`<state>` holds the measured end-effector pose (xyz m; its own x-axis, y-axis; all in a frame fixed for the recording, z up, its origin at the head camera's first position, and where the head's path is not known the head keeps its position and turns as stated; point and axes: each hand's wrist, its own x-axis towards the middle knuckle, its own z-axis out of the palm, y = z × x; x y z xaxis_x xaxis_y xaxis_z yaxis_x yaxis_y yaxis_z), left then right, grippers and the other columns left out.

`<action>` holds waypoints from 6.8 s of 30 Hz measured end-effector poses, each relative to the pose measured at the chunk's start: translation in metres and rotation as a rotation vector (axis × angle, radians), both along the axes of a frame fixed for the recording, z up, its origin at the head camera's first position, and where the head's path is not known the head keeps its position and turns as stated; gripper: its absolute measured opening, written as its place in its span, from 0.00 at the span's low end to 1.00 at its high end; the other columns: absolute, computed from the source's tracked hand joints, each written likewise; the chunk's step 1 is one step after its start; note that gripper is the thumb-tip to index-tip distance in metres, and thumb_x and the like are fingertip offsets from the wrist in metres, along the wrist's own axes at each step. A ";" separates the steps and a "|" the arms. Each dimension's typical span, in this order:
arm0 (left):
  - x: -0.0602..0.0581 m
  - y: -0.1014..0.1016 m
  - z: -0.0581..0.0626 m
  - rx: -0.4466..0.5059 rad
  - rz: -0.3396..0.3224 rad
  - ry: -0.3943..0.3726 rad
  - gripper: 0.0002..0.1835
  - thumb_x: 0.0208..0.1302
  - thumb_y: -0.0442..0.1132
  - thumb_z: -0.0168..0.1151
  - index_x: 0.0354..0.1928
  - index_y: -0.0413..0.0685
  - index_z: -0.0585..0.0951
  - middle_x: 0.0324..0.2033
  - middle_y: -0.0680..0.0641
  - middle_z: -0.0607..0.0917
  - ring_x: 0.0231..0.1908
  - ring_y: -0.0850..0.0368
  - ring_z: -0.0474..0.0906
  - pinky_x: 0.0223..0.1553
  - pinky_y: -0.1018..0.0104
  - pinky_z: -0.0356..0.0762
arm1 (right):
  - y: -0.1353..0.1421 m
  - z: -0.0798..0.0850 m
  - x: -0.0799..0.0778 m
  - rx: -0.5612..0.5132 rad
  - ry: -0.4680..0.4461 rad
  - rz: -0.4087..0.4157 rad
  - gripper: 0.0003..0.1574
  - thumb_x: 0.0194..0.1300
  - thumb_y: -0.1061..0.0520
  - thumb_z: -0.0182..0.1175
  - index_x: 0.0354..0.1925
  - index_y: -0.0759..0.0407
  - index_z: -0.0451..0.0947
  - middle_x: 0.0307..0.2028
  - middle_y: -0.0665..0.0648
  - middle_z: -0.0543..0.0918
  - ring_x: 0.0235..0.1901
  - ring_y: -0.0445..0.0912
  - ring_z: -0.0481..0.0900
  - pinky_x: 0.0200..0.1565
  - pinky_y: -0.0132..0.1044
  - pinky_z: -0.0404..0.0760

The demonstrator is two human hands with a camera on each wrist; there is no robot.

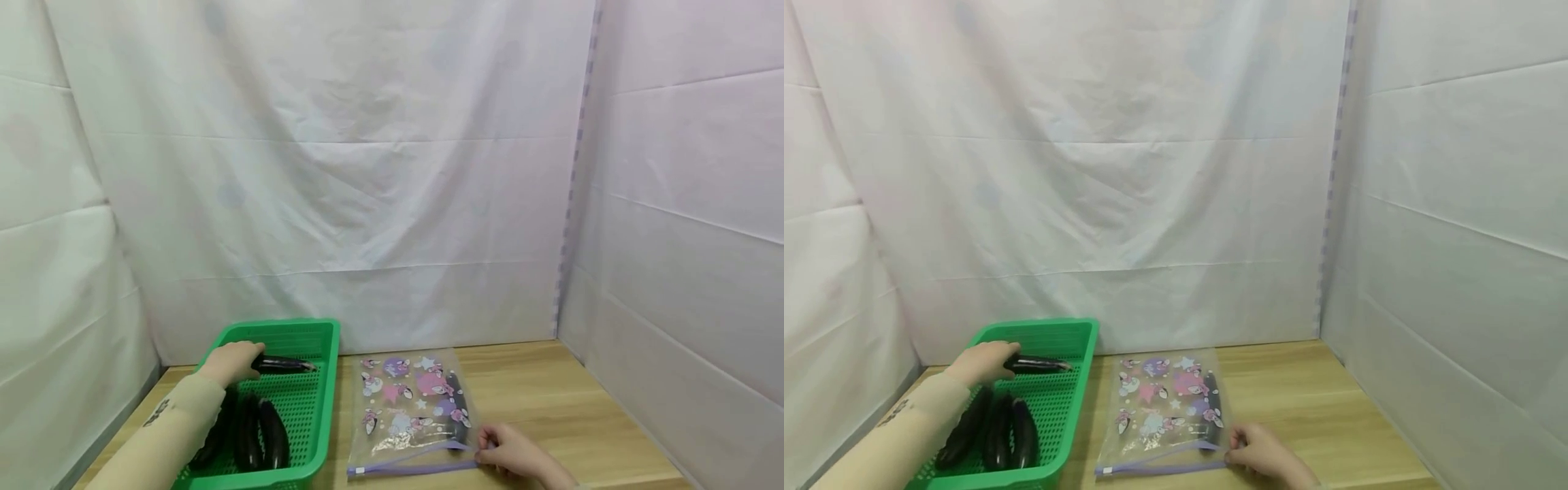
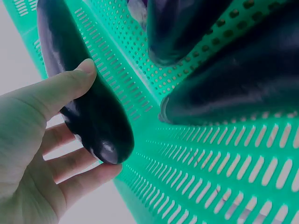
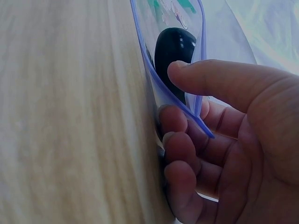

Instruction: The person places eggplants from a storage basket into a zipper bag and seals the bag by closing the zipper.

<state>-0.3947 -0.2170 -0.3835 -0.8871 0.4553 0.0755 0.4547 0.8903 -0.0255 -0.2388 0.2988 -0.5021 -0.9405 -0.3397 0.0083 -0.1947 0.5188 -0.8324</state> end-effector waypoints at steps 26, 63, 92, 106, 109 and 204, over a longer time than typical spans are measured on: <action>0.033 -0.004 0.035 -0.045 0.040 0.149 0.26 0.44 0.49 0.67 0.46 0.45 0.75 0.39 0.44 0.78 0.26 0.55 0.75 0.23 0.59 0.72 | 0.002 -0.003 -0.003 -0.028 -0.038 0.026 0.12 0.51 0.54 0.61 0.27 0.58 0.69 0.17 0.47 0.70 0.13 0.38 0.65 0.12 0.29 0.64; 0.088 0.036 0.058 -0.036 -0.062 0.397 0.18 0.43 0.49 0.68 0.34 0.49 0.74 0.21 0.53 0.71 0.13 0.64 0.60 0.13 0.70 0.59 | 0.002 0.001 -0.002 -0.037 -0.040 0.020 0.12 0.51 0.55 0.61 0.27 0.60 0.69 0.16 0.48 0.69 0.12 0.38 0.64 0.12 0.29 0.63; 0.112 0.074 0.057 0.002 -0.174 0.446 0.21 0.44 0.52 0.67 0.37 0.50 0.75 0.23 0.55 0.72 0.16 0.65 0.65 0.16 0.72 0.62 | 0.001 -0.002 -0.001 -0.008 -0.007 0.005 0.13 0.52 0.53 0.61 0.26 0.58 0.68 0.16 0.47 0.69 0.11 0.38 0.64 0.10 0.28 0.62; 0.123 0.091 0.055 0.011 -0.234 0.457 0.22 0.43 0.54 0.67 0.39 0.50 0.76 0.24 0.55 0.73 0.19 0.64 0.68 0.17 0.73 0.64 | 0.001 -0.001 -0.001 0.001 -0.001 -0.003 0.13 0.51 0.53 0.62 0.26 0.58 0.68 0.15 0.46 0.68 0.10 0.37 0.63 0.09 0.28 0.61; 0.126 0.094 0.053 0.011 -0.239 0.452 0.23 0.43 0.54 0.66 0.40 0.51 0.76 0.25 0.55 0.73 0.19 0.64 0.68 0.17 0.73 0.64 | 0.001 -0.001 -0.001 -0.009 -0.020 0.006 0.13 0.51 0.53 0.62 0.26 0.58 0.68 0.16 0.47 0.68 0.11 0.38 0.63 0.10 0.28 0.61; 0.182 0.191 -0.035 0.117 -0.609 0.331 0.19 0.45 0.58 0.63 0.30 0.53 0.74 0.22 0.59 0.74 0.15 0.67 0.68 0.12 0.75 0.61 | -0.002 0.007 -0.002 -0.004 0.035 -0.002 0.13 0.51 0.55 0.62 0.25 0.60 0.67 0.15 0.48 0.68 0.10 0.39 0.65 0.10 0.28 0.63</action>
